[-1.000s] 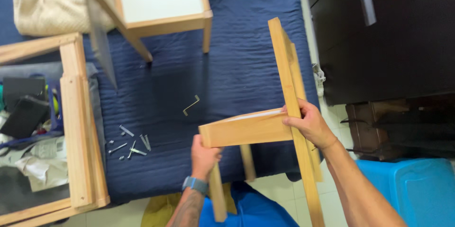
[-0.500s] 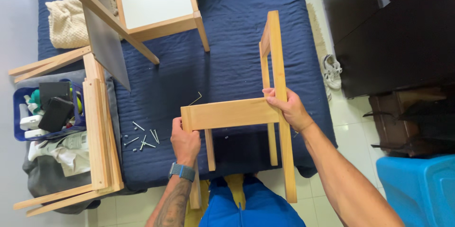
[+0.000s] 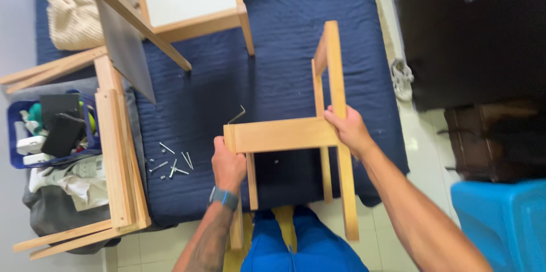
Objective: The person assembles a small wooden chair on a bed. They insert and tighten screws into the frame using an Allen key, attach a white seat panel, and secure the legs. The process includes aligning parts, fastening joints, and checking stability.
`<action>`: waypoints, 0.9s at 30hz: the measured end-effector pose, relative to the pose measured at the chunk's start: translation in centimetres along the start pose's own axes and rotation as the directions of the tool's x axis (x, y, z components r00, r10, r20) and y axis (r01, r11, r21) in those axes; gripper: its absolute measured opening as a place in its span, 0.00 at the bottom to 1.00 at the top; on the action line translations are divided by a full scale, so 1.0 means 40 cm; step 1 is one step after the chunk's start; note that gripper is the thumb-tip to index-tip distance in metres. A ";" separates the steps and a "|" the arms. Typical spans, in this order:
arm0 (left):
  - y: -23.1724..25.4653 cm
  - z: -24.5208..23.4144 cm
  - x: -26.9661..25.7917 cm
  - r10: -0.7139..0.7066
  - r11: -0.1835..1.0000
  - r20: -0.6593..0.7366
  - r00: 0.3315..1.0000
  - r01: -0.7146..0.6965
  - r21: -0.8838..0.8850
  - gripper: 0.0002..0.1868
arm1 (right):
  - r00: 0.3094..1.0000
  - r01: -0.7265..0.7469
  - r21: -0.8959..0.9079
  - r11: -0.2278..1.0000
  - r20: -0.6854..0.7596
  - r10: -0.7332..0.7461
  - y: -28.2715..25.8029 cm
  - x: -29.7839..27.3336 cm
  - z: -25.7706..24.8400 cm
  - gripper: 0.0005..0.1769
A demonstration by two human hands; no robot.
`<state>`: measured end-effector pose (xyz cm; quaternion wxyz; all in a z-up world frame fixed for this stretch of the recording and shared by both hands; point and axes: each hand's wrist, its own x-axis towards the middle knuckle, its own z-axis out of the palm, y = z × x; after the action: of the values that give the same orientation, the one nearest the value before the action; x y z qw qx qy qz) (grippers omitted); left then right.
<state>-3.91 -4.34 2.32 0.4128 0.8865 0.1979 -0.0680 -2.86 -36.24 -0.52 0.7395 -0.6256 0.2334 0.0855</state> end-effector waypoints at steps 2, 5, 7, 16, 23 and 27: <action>0.003 0.028 0.046 0.088 0.995 0.010 0.996 -0.089 0.035 0.19 | 0.999 -0.029 -0.109 0.994 -0.040 0.024 0.010 0.034 0.006 0.16; -0.019 0.043 0.023 0.104 0.988 0.051 0.993 -0.109 0.108 0.29 | 0.996 -0.016 -0.217 0.976 -0.089 -0.003 0.041 0.031 0.000 0.19; -0.013 0.047 0.017 -0.009 0.977 0.094 0.996 -0.011 0.214 0.38 | 0.991 0.012 -0.319 0.948 -0.124 -0.054 0.051 0.017 0.013 0.22; 0.084 0.063 -0.008 0.645 0.518 0.158 0.748 -0.580 0.629 0.38 | 0.952 -0.081 -0.618 0.782 -0.279 -0.122 0.029 -0.164 0.043 0.36; 0.170 0.185 0.018 0.541 0.527 0.434 0.720 -0.693 0.492 0.32 | 0.927 -0.303 -0.438 0.846 -0.340 0.156 0.051 -0.195 0.057 0.24; 0.152 0.189 0.024 0.586 0.506 0.396 0.707 -0.701 0.502 0.28 | 0.940 -0.130 -0.551 0.824 -0.332 -0.074 0.068 -0.183 0.025 0.19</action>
<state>-0.25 -13.31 1.43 0.1076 0.9689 -0.2180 -0.0473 -10.17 -33.50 0.50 0.4682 -0.8178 0.3306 0.0527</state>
